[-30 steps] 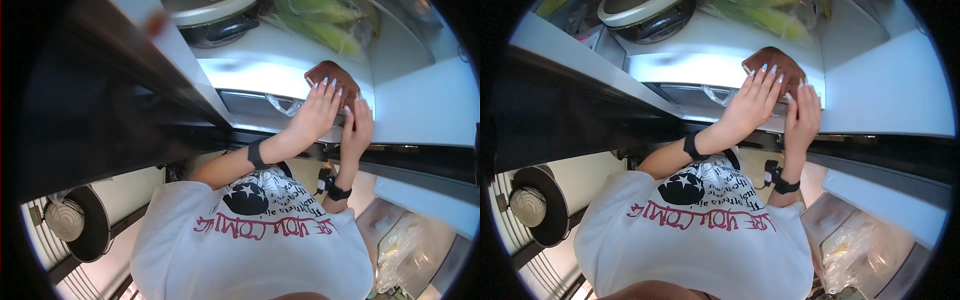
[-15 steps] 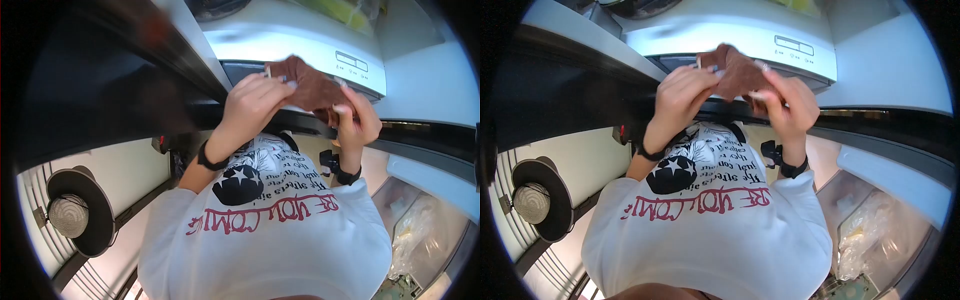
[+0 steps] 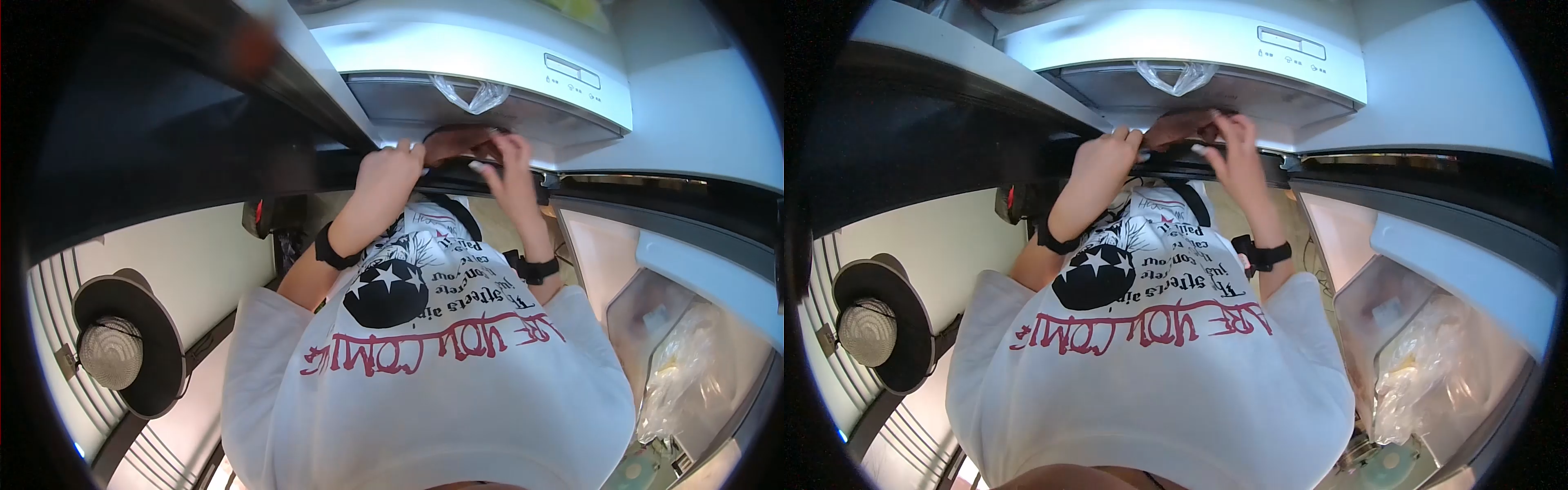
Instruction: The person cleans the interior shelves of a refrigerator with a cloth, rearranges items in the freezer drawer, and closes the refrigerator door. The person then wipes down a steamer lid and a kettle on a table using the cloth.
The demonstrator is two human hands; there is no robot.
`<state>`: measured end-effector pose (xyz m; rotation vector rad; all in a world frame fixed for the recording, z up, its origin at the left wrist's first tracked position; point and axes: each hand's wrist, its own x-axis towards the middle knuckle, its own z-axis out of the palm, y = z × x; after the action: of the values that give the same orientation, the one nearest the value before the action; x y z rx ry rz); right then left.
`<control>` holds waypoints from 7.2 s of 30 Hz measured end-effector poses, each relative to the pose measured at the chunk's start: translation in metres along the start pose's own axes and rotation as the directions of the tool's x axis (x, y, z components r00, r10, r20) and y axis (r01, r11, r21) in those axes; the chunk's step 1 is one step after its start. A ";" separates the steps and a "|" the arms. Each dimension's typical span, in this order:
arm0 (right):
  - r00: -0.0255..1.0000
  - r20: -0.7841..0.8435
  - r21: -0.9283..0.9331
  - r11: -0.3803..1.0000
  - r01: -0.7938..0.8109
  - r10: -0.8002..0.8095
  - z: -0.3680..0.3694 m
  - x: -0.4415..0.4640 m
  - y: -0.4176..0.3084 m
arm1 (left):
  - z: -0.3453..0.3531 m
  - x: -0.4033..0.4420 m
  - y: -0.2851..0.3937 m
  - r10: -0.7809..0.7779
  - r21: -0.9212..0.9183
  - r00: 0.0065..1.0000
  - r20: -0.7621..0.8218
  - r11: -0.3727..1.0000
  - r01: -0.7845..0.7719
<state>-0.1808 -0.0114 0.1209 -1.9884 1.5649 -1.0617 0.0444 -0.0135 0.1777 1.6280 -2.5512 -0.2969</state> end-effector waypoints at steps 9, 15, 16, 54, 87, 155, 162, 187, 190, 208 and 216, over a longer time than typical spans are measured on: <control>0.922 0.335 -0.003 0.979 0.205 -0.192 0.060 0.004 0.008 | 0.063 -0.003 -0.024 0.190 -0.255 0.944 0.269 0.959 -0.120; 0.912 0.364 -0.073 0.970 0.231 -0.190 0.061 0.016 0.022 | 0.086 0.013 -0.015 0.092 -0.273 0.983 0.159 0.961 -0.046; 0.917 0.349 -0.080 0.969 0.235 -0.194 0.056 0.016 0.025 | 0.088 0.017 -0.012 0.085 -0.279 0.984 0.157 0.960 -0.038; 0.829 0.531 0.191 0.978 0.082 -0.173 0.067 0.041 0.006 | 0.092 0.040 -0.036 -0.053 -0.075 0.993 0.105 0.995 0.061; 0.794 -0.110 0.337 0.729 0.596 -0.598 0.012 0.057 -0.111 | -0.072 -0.078 -0.019 0.033 -0.600 0.952 -0.305 0.769 -0.219; 0.964 -0.191 0.804 0.534 0.261 -0.184 0.033 0.117 -0.253 | -0.077 -0.024 -0.032 -0.047 -0.018 0.148 -0.988 0.981 0.192; 0.903 -0.004 0.853 0.470 0.227 -0.429 0.022 0.127 -0.227 | -0.083 -0.014 -0.036 -0.003 0.033 0.169 -0.986 0.978 0.206; 0.788 -0.305 0.610 0.526 0.593 -0.535 0.049 0.150 -0.147 | -0.056 -0.037 -0.018 0.107 0.164 0.193 -0.975 0.936 0.311; 0.815 -0.276 0.570 0.596 0.566 -0.510 0.052 0.151 -0.143 | -0.055 -0.034 -0.020 0.101 0.147 0.168 -0.981 0.945 0.292; 0.927 0.338 -0.017 0.983 0.182 -0.165 0.085 0.049 0.005 | -0.053 -0.033 -0.030 -0.076 -0.049 0.164 -0.984 0.986 0.163; 0.951 0.302 -0.253 0.957 0.145 -0.064 0.077 0.027 0.011 | -0.044 -0.050 -0.031 0.130 0.140 0.184 -0.974 0.989 0.042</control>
<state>-0.1265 -0.0515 0.0729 -2.3103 1.5221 -0.5736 0.1013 0.0145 0.2154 1.0734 -1.5022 0.7714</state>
